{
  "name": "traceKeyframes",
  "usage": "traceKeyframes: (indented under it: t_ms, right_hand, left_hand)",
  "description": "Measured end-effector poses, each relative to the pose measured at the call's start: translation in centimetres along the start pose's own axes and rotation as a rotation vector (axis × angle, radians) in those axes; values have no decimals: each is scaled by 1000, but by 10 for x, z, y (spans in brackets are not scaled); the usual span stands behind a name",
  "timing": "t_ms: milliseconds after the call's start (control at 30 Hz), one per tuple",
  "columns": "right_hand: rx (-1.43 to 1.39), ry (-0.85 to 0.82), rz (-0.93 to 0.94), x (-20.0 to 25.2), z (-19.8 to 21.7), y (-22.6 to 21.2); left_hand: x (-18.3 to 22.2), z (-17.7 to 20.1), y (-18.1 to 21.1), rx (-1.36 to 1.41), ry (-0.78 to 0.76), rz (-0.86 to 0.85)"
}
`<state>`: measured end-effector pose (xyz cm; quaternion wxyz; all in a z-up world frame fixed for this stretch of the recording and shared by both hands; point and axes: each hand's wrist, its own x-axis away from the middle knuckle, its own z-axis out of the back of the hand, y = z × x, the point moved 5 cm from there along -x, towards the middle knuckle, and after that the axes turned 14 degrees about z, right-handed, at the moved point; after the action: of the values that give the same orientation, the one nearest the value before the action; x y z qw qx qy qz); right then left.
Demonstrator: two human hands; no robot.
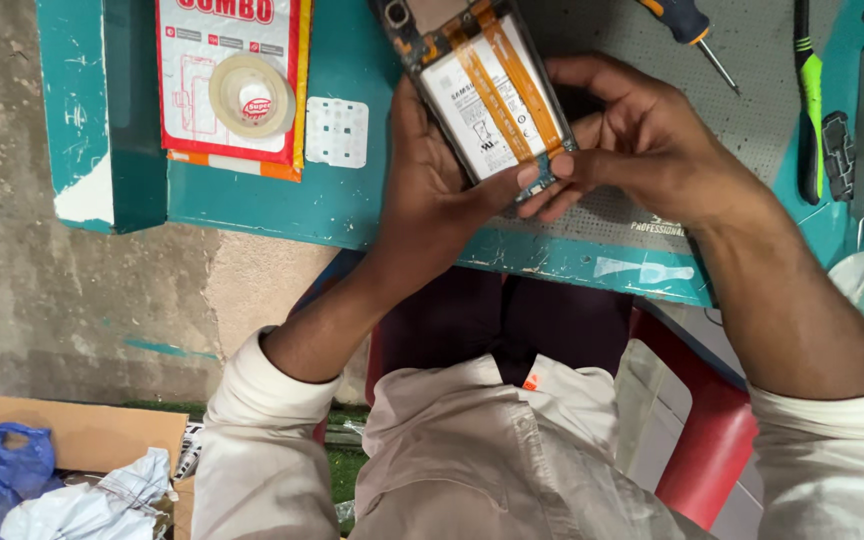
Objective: The person is repairing a smartphone. They remove the battery, reposition internal components, and use a screwdriver to secure parts inside the device.
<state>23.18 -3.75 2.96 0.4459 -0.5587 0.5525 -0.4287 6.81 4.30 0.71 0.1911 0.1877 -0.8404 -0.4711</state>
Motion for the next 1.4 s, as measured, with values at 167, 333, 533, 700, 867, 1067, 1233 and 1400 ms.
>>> traceKeyframes:
  t_ms: [167, 333, 533, 700, 867, 1067, 1233, 1400]
  right_hand:
    - [-50, 9, 34, 1, -4, 6]
    - [-49, 18, 46, 1, -4, 7]
    - [10, 25, 55, 1, -5, 10]
    - [32, 21, 79, 3, -5, 11]
    - [51, -1, 115, 1, -6, 11]
    - [68, 0, 100, 1, -4, 12]
    - [80, -7, 100, 1, -5, 14]
    - [84, -17, 119, 2, -5, 12]
  left_hand:
    - [1, 5, -6, -15, 11, -17]
    - [0, 8, -9, -30, 11, -31]
    - [1, 9, -12, -88, 20, -60]
    - [4, 10, -13, 5, -13, -39]
    - [4, 11, -13, 13, -29, -41]
    - [4, 12, -18, 12, -31, -58]
    - [4, 14, -19, -54, 1, -72]
    - [4, 12, -18, -31, -11, -63]
